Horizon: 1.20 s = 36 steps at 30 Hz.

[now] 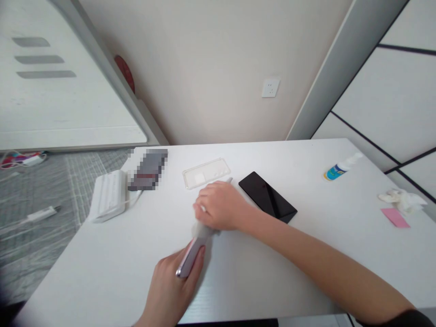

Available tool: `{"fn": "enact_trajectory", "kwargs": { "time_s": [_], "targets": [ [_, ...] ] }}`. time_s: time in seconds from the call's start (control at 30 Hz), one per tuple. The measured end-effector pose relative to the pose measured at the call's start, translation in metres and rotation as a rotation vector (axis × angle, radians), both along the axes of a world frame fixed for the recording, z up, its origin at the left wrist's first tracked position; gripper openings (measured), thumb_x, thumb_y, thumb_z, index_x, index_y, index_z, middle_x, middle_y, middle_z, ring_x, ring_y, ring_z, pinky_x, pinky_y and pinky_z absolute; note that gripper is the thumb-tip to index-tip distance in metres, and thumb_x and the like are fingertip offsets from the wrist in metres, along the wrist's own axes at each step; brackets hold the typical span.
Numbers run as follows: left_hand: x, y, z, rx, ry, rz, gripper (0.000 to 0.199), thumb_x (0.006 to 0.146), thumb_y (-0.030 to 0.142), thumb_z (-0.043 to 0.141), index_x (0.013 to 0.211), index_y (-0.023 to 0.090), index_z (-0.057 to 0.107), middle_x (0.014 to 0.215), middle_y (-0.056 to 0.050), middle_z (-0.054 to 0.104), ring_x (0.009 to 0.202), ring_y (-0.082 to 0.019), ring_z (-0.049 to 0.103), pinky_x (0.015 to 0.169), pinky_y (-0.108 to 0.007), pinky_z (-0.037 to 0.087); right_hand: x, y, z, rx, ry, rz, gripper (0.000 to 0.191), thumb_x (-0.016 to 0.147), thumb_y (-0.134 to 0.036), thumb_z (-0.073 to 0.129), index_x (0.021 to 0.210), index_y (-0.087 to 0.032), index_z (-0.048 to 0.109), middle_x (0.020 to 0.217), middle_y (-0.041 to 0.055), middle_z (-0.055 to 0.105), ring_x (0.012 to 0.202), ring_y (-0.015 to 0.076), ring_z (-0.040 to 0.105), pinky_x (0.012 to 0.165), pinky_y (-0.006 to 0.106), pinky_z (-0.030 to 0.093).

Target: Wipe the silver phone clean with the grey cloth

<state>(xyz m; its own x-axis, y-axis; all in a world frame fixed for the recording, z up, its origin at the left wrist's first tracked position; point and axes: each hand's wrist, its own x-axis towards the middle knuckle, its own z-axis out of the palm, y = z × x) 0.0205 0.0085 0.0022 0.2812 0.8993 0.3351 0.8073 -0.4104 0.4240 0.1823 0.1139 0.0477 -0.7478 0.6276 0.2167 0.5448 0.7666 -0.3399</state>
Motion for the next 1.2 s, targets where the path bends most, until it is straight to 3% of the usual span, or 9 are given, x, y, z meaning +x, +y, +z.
{"fn": "enact_trajectory", "kwargs": {
  "time_s": [0.13,0.27,0.47,0.57,0.67,0.83,0.97,1.1,1.2],
  "targets": [
    [-0.001,-0.001,0.001,0.017,-0.007,-0.026,0.03,0.094,0.016,0.047,0.066,0.022,0.055,0.051,0.002,0.059,0.038,-0.013,0.053,0.041,-0.024,0.032,-0.006,-0.014,0.0,0.051,0.056,0.065,0.033,0.097,-0.024,0.044,0.083,-0.017,0.073,0.087,0.0069,0.077,0.092,0.0238,0.064,0.102,0.045,0.04],
    [-0.002,-0.001,0.0,0.055,0.019,-0.021,0.029,0.089,0.015,0.049,0.062,0.022,0.054,0.047,0.002,0.056,0.035,-0.013,0.05,0.04,-0.026,0.029,-0.008,-0.016,0.0,0.048,0.001,0.149,0.033,0.095,-0.034,0.049,0.078,-0.018,0.072,0.081,0.0056,0.075,0.077,0.0222,0.061,0.082,0.041,0.045],
    [0.0,-0.001,0.0,0.002,0.0,-0.005,0.028,0.094,0.015,0.046,0.069,0.022,0.057,0.051,0.002,0.06,0.039,-0.013,0.055,0.043,-0.024,0.033,-0.004,-0.01,0.0,0.076,0.062,0.017,0.035,0.097,-0.023,0.042,0.085,-0.016,0.074,0.09,0.0068,0.077,0.098,0.0249,0.065,0.114,0.049,0.032],
    [0.0,-0.001,-0.002,0.109,0.041,-0.012,0.03,0.086,0.011,0.046,0.059,0.023,0.05,0.044,0.002,0.053,0.033,-0.014,0.049,0.039,-0.027,0.027,-0.008,-0.018,-0.001,0.085,0.054,0.187,0.031,0.095,-0.034,0.049,0.083,-0.018,0.073,0.084,0.0048,0.075,0.083,0.0228,0.063,0.104,0.045,0.041],
    [0.0,0.0,-0.002,0.042,0.031,0.003,0.029,0.094,0.015,0.047,0.067,0.022,0.056,0.051,0.002,0.06,0.039,-0.014,0.055,0.043,-0.026,0.032,-0.003,-0.007,-0.001,0.055,-0.013,0.065,0.034,0.097,-0.03,0.046,0.081,-0.017,0.072,0.085,0.0071,0.075,0.086,0.0234,0.064,0.097,0.044,0.045],
    [-0.001,-0.002,-0.008,-0.028,0.033,0.012,0.023,0.09,0.014,0.053,0.069,0.022,0.058,0.055,0.001,0.064,0.042,-0.014,0.057,0.044,-0.024,0.034,-0.007,-0.017,-0.001,0.089,0.071,0.086,0.031,0.097,-0.027,0.045,0.088,-0.018,0.073,0.091,0.0057,0.076,0.102,0.0249,0.064,0.121,0.05,0.025],
    [0.0,-0.002,-0.009,0.004,0.052,0.02,0.02,0.083,0.012,0.054,0.067,0.022,0.058,0.055,0.0,0.063,0.043,-0.015,0.058,0.043,-0.025,0.033,-0.009,-0.018,-0.001,0.071,0.006,0.194,0.035,0.095,-0.043,0.051,0.087,-0.017,0.073,0.085,0.0069,0.075,0.083,0.0235,0.064,0.102,0.045,0.045],
    [0.002,-0.001,0.0,-0.036,0.003,-0.002,0.028,0.096,0.016,0.048,0.071,0.022,0.056,0.053,0.003,0.06,0.04,-0.012,0.054,0.044,-0.023,0.034,-0.002,-0.008,0.002,0.035,-0.02,-0.01,0.039,0.102,-0.034,0.042,0.09,-0.016,0.074,0.094,0.0101,0.077,0.096,0.0248,0.066,0.109,0.049,0.038],
    [0.002,0.0,-0.002,0.078,-0.004,0.008,0.025,0.086,0.009,0.046,0.068,0.022,0.055,0.052,0.001,0.061,0.039,-0.014,0.055,0.041,-0.024,0.032,-0.009,-0.022,0.002,0.069,0.036,0.141,0.034,0.099,-0.039,0.048,0.092,-0.017,0.074,0.088,0.0071,0.076,0.09,0.024,0.065,0.112,0.049,0.036]
  ]
}}
